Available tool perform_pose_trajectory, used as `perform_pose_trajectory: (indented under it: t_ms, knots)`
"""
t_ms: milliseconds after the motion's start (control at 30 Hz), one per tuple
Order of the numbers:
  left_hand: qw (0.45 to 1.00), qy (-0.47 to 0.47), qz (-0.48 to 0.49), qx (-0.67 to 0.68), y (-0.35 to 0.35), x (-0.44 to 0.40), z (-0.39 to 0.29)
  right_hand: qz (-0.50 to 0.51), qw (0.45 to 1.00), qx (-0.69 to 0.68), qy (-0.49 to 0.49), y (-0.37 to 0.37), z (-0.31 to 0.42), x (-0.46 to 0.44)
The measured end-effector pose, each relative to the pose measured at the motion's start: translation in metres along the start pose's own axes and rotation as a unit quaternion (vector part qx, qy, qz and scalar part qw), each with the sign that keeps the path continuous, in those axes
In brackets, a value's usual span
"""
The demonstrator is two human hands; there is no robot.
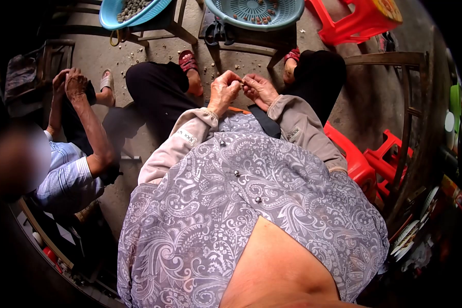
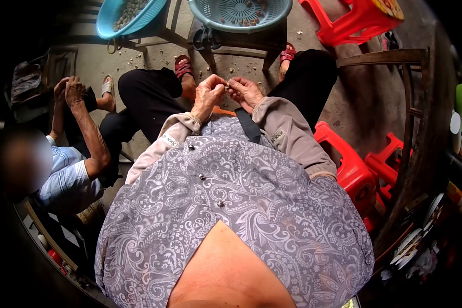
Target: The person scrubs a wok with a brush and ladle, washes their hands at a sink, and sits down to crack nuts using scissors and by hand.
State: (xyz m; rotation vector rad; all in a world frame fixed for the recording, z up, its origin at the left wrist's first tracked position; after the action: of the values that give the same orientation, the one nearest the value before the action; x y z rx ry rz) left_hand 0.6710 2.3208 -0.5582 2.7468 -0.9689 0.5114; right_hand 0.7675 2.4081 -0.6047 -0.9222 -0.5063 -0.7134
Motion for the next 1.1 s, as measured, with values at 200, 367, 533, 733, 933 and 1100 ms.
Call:
perform_pose_trajectory:
  t_ms: [200, 367, 533, 733, 933, 1100]
  knots:
    - [0.998, -0.045, 0.004, -0.035, -0.003, 0.001, -0.004, -0.009, 1.000, 0.011, 0.012, 0.003, -0.001, -0.003]
    - [0.996, -0.055, -0.008, -0.071, 0.000, 0.000, -0.002, -0.009, 0.998, 0.051, 0.037, -0.003, 0.003, 0.003]
    - [0.992, -0.080, -0.028, -0.092, 0.002, 0.000, -0.006, -0.012, 0.997, 0.061, 0.040, -0.004, 0.004, 0.004]
    - [0.951, -0.227, -0.066, -0.202, 0.002, 0.006, -0.023, -0.005, 0.997, 0.063, 0.041, -0.013, 0.005, 0.010]
    - [0.985, -0.066, -0.086, -0.135, 0.008, 0.002, -0.011, 0.024, 0.993, 0.104, 0.048, -0.010, 0.005, 0.005]
    - [0.993, 0.021, -0.112, -0.019, 0.027, -0.015, 0.022, 0.009, 0.999, -0.049, 0.009, -0.002, 0.007, 0.001]
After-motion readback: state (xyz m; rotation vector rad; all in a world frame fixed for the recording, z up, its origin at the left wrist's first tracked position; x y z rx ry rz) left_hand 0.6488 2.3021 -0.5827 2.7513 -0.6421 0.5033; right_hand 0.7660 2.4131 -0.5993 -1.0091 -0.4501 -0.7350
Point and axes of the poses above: each hand's wrist, its own x-axis away from the middle knuckle, its own y-axis out of the back of the hand, z = x × y, the point moved 6 cm from there along -x, towards the middle knuckle, and after that the axes turned 12 degrees about -z, right-handed, at the moved point
